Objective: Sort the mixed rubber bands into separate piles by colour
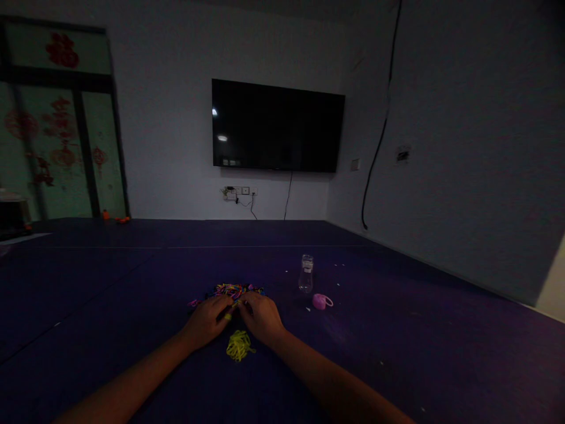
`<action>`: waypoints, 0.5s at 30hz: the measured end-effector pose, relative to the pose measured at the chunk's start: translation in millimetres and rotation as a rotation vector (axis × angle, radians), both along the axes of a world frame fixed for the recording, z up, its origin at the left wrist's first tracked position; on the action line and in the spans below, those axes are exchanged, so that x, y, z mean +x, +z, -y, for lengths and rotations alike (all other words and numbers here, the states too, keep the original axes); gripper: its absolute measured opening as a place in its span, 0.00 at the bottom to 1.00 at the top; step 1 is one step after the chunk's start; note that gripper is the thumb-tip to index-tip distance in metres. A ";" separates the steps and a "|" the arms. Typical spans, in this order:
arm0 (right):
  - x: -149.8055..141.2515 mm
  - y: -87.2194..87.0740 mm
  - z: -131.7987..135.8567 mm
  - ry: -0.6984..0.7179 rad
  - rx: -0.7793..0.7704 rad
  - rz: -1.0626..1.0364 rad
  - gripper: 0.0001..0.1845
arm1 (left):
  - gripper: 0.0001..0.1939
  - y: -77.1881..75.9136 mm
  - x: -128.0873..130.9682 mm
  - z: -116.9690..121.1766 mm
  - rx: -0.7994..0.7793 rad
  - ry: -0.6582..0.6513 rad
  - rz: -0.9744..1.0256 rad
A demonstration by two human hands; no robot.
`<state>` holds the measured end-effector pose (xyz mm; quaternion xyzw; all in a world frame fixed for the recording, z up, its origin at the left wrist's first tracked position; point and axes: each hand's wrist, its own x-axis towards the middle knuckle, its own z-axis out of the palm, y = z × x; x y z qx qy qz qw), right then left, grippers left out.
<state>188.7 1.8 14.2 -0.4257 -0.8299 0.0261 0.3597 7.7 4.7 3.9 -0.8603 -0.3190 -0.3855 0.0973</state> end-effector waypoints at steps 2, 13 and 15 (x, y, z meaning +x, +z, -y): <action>-0.3 -0.8 -0.9 0.000 0.001 0.012 0.08 | 0.09 -0.1 -0.3 0.2 0.043 -0.020 0.002; 0.4 -0.5 -1.8 0.006 0.031 0.055 0.07 | 0.09 -1.7 -0.7 -2.1 0.061 -0.009 0.031; 0.8 -0.3 -2.2 0.007 0.041 0.064 0.07 | 0.10 -0.5 -0.4 -2.3 0.036 -0.009 0.030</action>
